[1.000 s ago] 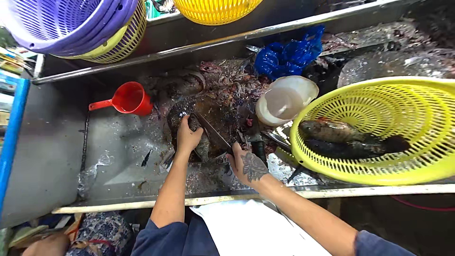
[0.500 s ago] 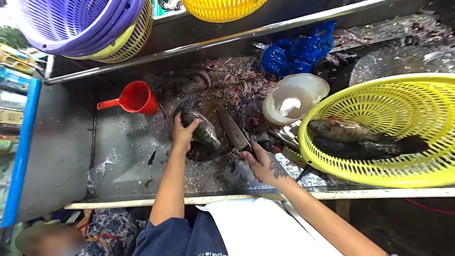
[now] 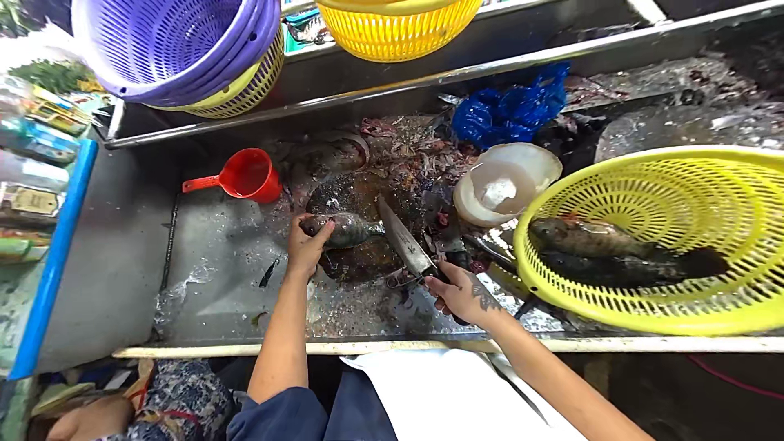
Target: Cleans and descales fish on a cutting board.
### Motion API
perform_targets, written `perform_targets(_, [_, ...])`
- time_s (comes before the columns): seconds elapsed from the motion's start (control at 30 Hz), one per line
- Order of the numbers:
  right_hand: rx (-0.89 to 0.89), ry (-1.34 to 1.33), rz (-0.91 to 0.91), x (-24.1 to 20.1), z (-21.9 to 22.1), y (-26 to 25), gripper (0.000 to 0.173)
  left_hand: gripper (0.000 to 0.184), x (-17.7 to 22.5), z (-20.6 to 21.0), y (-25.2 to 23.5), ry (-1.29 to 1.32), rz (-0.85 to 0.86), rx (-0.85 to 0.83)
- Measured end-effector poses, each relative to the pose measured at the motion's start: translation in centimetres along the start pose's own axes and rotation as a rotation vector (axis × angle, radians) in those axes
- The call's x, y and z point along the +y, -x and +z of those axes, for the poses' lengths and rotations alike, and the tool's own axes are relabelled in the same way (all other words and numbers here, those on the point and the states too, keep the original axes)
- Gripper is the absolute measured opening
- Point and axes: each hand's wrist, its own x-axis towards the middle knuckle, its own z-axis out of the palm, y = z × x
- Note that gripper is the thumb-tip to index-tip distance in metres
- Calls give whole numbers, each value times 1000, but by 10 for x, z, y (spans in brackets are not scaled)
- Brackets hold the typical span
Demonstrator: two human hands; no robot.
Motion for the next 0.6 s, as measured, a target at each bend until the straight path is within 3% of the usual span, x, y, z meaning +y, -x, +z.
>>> perform_targets(0.1, [-64,-41,45,-2,-2,2,40,66,18,-10,-14,-167,-118,-260])
perform_targets(0.17, [-75,-114,55,-4,-2,3,39,67,18,-7,-27,-268,-93,-335])
perform_targets(0.37, [-65,-338,46,-10,-5,0,28,75,14,28,-43,-312,-1,-177])
perform_targets(0.5, [-14,-420,-34,4,-8,0,32,74,92,31,-21,-927,210,-126])
perform_targets(0.6, [34,-404,-67,12,-8,-2,33,77,131,65,5,-1388,318,-179])
